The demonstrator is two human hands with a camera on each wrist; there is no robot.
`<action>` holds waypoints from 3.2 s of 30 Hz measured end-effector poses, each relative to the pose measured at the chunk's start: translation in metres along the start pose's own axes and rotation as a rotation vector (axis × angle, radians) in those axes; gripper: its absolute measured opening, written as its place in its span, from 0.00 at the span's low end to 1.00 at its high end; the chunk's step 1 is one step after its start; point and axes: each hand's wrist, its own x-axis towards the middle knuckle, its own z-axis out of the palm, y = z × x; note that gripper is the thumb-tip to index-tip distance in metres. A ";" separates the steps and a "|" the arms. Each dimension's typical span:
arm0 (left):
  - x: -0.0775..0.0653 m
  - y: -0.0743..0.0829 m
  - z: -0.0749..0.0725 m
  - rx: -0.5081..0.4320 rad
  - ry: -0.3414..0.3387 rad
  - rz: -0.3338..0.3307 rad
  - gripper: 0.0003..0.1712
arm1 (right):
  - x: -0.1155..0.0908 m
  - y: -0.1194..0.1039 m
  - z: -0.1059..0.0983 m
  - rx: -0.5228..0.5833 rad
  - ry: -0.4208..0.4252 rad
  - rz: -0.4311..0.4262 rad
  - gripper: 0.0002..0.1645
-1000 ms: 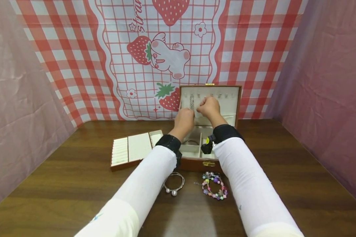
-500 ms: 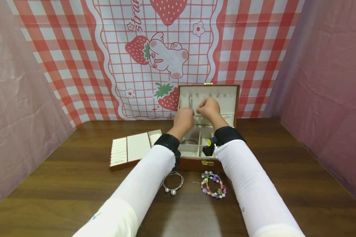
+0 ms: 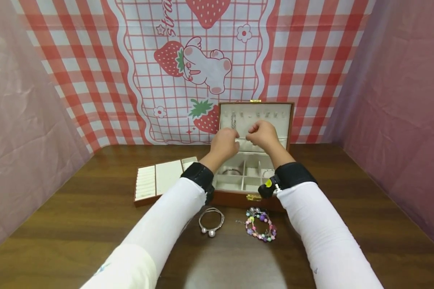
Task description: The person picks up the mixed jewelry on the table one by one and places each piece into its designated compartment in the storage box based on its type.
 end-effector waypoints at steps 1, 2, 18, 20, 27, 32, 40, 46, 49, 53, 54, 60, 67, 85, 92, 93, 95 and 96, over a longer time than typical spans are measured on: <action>-0.002 0.000 -0.002 0.002 -0.017 0.013 0.09 | -0.002 -0.001 -0.001 0.026 -0.011 0.004 0.14; -0.005 0.001 -0.005 0.003 -0.030 0.027 0.10 | -0.004 -0.002 -0.002 0.049 -0.021 0.005 0.15; -0.053 -0.023 -0.029 -0.145 -0.055 0.152 0.19 | -0.046 -0.010 -0.002 -0.180 -0.040 -0.236 0.14; -0.058 -0.027 -0.032 -0.165 -0.042 0.163 0.20 | -0.051 -0.009 0.001 -0.204 -0.047 -0.263 0.13; -0.078 -0.037 -0.047 -0.232 -0.032 0.183 0.33 | -0.069 -0.013 0.004 -0.224 -0.081 -0.354 0.16; -0.092 -0.047 -0.056 -0.212 -0.030 0.230 0.37 | -0.083 -0.015 0.005 -0.245 -0.091 -0.443 0.18; -0.120 -0.063 -0.062 -0.235 -0.022 0.249 0.37 | -0.105 -0.009 0.008 -0.257 -0.094 -0.543 0.22; -0.139 -0.077 -0.064 -0.259 -0.034 0.256 0.36 | -0.117 -0.006 0.013 -0.240 -0.081 -0.638 0.22; -0.146 -0.083 -0.066 -0.258 -0.090 0.271 0.37 | -0.122 -0.009 0.016 -0.222 -0.085 -0.694 0.22; -0.153 -0.087 -0.070 -0.253 -0.149 0.302 0.37 | -0.128 -0.013 0.021 -0.210 -0.106 -0.747 0.22; -0.154 -0.088 -0.071 -0.251 -0.152 0.314 0.36 | -0.130 -0.014 0.022 -0.211 -0.111 -0.755 0.22; -0.157 -0.088 -0.072 -0.238 -0.178 0.362 0.33 | -0.138 -0.019 0.034 -0.228 -0.161 -0.757 0.21; -0.157 -0.088 -0.069 -0.243 -0.263 0.386 0.34 | -0.149 -0.022 0.059 -0.238 -0.300 -0.783 0.17; -0.158 -0.093 -0.066 -0.207 -0.332 0.419 0.27 | -0.159 -0.033 0.096 -0.400 -0.532 -0.753 0.14; -0.157 -0.094 -0.063 -0.205 -0.330 0.416 0.25 | -0.159 -0.028 0.100 -0.399 -0.608 -0.734 0.09; -0.157 -0.094 -0.063 -0.205 -0.330 0.415 0.25 | -0.159 -0.027 0.101 -0.398 -0.610 -0.739 0.09; -0.158 -0.094 -0.062 -0.209 -0.327 0.415 0.25 | -0.159 -0.024 0.103 -0.400 -0.608 -0.747 0.09; -0.158 -0.094 -0.062 -0.211 -0.326 0.414 0.25 | -0.159 -0.023 0.103 -0.401 -0.605 -0.752 0.09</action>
